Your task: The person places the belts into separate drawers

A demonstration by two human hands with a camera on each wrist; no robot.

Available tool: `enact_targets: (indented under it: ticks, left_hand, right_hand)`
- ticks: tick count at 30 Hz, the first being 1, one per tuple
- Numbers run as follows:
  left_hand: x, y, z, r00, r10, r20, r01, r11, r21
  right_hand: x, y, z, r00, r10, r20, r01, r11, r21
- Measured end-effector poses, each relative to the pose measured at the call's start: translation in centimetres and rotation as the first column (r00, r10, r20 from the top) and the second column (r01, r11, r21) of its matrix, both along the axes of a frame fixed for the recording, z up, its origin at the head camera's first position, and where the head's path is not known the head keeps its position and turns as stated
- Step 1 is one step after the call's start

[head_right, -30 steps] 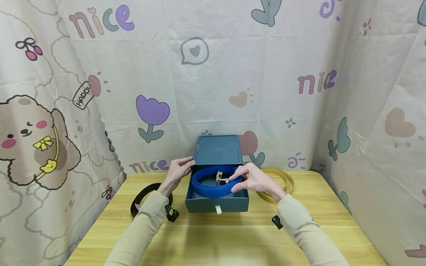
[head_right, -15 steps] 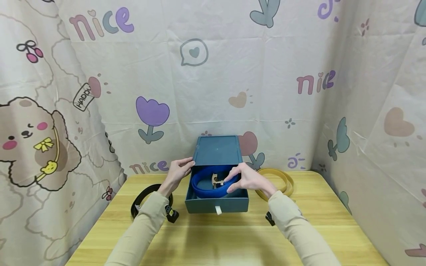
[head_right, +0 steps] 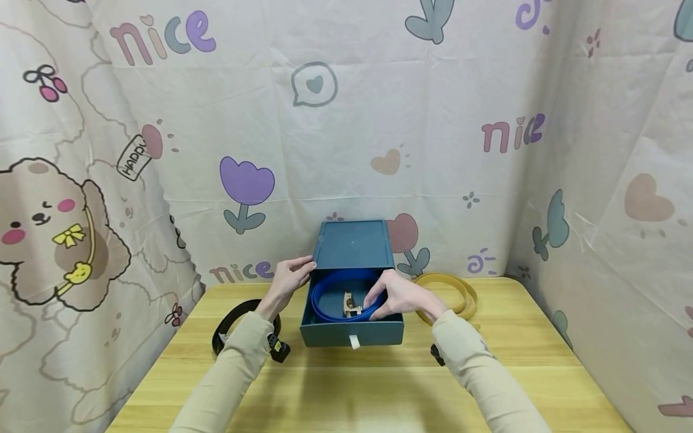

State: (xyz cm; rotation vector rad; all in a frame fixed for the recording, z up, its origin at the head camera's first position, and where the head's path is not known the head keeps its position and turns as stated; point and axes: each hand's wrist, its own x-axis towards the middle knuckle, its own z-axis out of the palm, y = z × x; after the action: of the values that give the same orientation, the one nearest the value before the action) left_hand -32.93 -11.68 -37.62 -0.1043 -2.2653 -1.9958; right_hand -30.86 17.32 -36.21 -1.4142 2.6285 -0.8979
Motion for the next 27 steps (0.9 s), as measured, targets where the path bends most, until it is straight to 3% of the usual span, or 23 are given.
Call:
enact_targets:
  ticks: [7,11,20,27]
  left_hand:
    - [-0.1,-0.02,-0.08,1.0,-0.001,-0.006,0.001,1.0,-0.007]
    - [-0.09,0.0,-0.1,1.0,0.001,-0.005,-0.001,1.0,-0.02]
    - [-0.07,0.07,-0.08,1.0,0.002,0.003,-0.002,1.0,-0.017]
    - [-0.02,0.07,-0.04,1.0,0.005,0.004,-0.005,1.0,-0.022]
  right_hand:
    - [-0.03,-0.22,0.19,0.994,0.06,-0.089,-0.055,0.997,0.056]
    - [0.11,-0.4,0.36,0.99,0.059,-0.126,-0.046,0.993,0.107]
    - [0.29,-0.43,0.37,0.992,0.026,-0.122,-0.007,0.989,0.149]
    - [0.1,-0.38,0.2,0.991,0.037,-0.128,-0.021,0.992,0.123]
